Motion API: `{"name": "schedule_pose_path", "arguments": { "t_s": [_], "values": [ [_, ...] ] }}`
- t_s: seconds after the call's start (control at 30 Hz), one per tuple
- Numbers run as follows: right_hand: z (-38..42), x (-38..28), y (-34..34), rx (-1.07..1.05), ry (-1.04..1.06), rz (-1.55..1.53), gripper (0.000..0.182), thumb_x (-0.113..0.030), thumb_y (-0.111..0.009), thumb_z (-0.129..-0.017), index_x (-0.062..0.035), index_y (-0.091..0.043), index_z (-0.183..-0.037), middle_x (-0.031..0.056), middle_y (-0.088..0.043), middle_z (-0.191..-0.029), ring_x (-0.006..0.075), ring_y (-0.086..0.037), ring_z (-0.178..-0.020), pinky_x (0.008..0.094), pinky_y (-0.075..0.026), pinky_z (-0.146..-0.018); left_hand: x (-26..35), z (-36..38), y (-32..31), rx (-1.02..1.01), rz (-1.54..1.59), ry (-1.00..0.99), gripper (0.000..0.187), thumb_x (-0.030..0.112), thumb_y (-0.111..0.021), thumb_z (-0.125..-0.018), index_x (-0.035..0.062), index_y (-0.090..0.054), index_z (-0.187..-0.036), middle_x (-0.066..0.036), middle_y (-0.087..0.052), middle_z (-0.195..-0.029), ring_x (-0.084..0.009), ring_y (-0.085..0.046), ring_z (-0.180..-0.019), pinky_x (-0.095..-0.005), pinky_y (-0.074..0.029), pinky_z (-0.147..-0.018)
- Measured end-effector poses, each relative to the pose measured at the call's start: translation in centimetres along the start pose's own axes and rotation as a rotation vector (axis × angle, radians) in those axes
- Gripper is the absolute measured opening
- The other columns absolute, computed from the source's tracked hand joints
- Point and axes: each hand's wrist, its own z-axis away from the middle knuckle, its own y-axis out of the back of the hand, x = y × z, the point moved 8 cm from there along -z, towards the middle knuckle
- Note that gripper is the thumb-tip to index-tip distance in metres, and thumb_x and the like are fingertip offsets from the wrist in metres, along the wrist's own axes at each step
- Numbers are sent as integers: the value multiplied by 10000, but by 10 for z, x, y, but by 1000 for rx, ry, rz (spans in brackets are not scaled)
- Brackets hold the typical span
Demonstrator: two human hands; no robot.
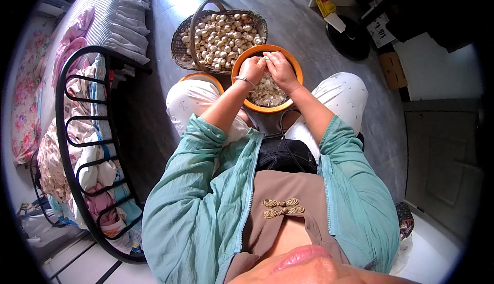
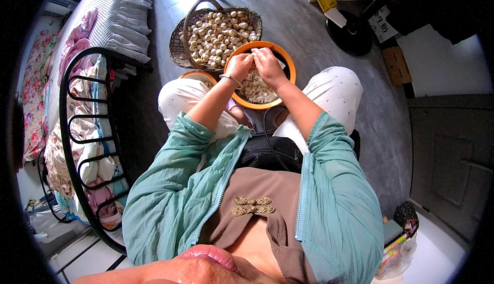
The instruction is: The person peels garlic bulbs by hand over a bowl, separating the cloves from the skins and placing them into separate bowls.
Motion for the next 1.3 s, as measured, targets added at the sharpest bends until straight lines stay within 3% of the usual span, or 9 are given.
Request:
{"name": "schedule_pose_path", "arguments": {
  "t_s": [0.37,0.47,0.53,0.63,0.9,1.1,1.2,1.27,1.3],
  "values": [
    [-2,9,4,25,-53,13,218,-95,-425,-866,25,-573,-972,184,-561,-941,334,-530,-912,377,-422,-843,-4,4,-1,45,90,142,296,263,-476,-874,30,-646,-804,-8,-535,-554,-89,-465,-430,-235,-359,-388],
    [0,22,0,39,-103,-28,253,-151,-412,-890,0,-586,-993,124,-603,-943,254,-569,-872,339,-443,-794,-14,1,-3,-33,123,255,256,236,-491,-855,36,-649,-826,-14,-546,-594,-98,-482,-445,-238,-372,-381],
    [11,58,-17,-40,-546,-551,267,-212,-403,-924,-40,-593,-999,46,-615,-930,144,-568,-819,285,-447,-755,-23,3,-6,-62,265,362,228,221,-511,-837,36,-645,-847,-26,-558,-640,-107,-496,-464,-235,-382,-375],
    [18,69,-24,-46,-666,-799,273,-260,-408,-941,-73,-591,-1020,-4,-611,-916,73,-545,-788,241,-442,-715,-24,1,-2,-63,246,361,217,213,-523,-828,31,-638,-855,-36,-565,-670,-110,-505,-478,-228,-389,-378],
    [16,68,-24,-147,-700,-688,241,-250,-466,-928,-60,-579,-1026,1,-603,-890,65,-538,-758,212,-442,-654,-12,3,-2,-96,158,304,240,221,-508,-844,23,-641,-878,-18,-541,-607,-98,-495,-469,-231,-372,-370],
    [20,73,-26,-116,-806,-831,287,-306,-478,-921,-54,-567,-1026,4,-585,-870,69,-525,-697,204,-437,-640,-22,-5,4,-35,144,283,255,234,-506,-850,26,-645,-899,-9,-541,-612,-97,-499,-475,-232,-380,-380],
    [19,58,-19,-126,-835,-669,265,-274,-492,-913,-41,-559,-1022,6,-579,-846,82,-530,-699,209,-435,-639,-18,-5,7,1,152,248,251,237,-510,-858,32,-644,-916,-8,-554,-637,-95,-492,-471,-229,-376,-382],
    [13,54,-22,-169,-587,-417,247,-249,-521,-898,-29,-559,-1003,26,-583,-853,98,-546,-737,231,-444,-655,-16,1,3,-42,244,292,266,264,-497,-859,44,-646,-850,-10,-568,-632,-85,-495,-479,-224,-371,-398],
    [14,59,-24,-170,-586,-418,247,-249,-521,-898,-29,-559,-1003,26,-583,-853,98,-546,-737,231,-444,-655,-15,0,4,-41,245,292,266,264,-497,-859,44,-646,-850,-10,-568,-632,-85,-495,-479,-224,-371,-398]
  ]
}}
